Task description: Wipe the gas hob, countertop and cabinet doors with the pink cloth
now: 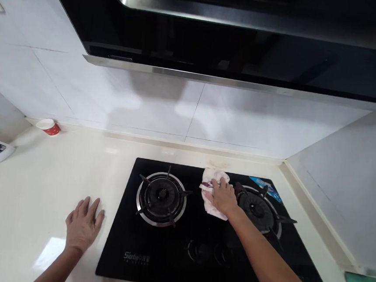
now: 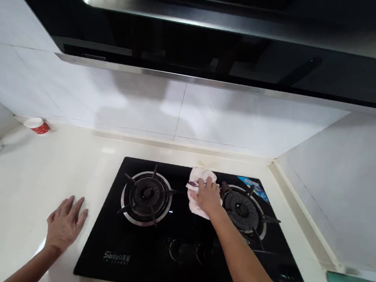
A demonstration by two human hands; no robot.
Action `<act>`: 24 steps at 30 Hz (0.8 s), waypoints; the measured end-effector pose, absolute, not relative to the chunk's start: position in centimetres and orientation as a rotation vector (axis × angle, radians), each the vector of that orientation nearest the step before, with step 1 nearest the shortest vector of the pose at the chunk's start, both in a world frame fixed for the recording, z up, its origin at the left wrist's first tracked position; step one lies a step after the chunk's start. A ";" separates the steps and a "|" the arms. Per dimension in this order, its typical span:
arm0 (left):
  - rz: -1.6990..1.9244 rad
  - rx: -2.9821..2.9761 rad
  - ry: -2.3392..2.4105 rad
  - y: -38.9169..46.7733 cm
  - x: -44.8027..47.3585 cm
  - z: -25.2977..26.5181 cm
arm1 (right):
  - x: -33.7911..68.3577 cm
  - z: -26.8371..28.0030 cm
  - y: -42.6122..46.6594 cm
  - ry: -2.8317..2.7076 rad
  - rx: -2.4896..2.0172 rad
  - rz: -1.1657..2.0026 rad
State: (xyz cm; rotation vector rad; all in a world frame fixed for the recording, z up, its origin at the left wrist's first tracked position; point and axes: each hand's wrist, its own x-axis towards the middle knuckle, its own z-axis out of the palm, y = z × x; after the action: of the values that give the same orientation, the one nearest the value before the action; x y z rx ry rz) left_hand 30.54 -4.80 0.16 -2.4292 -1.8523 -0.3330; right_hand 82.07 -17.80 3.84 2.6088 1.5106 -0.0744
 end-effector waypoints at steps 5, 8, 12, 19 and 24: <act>-0.300 -2.424 -1.893 -4.9 30.9 0.7 | 79.2 3.3 -23.0 1.551 2.571 -0.282; -0.276 -2.434 -1.914 -5.0 31.1 1.1 | 79.0 3.4 -25.3 1.550 2.565 -0.442; -0.279 -2.440 -1.922 -5.1 31.2 1.4 | 78.3 4.2 -26.4 1.601 2.591 -0.472; -0.302 -2.438 -1.909 -5.2 31.3 1.4 | 73.1 4.8 -23.3 1.747 2.590 -0.455; -0.321 -2.447 -1.910 -5.0 31.0 1.0 | 73.1 6.5 -21.6 1.864 2.462 -0.532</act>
State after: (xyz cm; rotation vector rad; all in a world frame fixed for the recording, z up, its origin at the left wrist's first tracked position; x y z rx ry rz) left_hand 31.01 -4.99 1.04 -2.4471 -1.9099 -0.3206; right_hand 73.06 -21.61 6.49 2.4616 1.8636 -0.5321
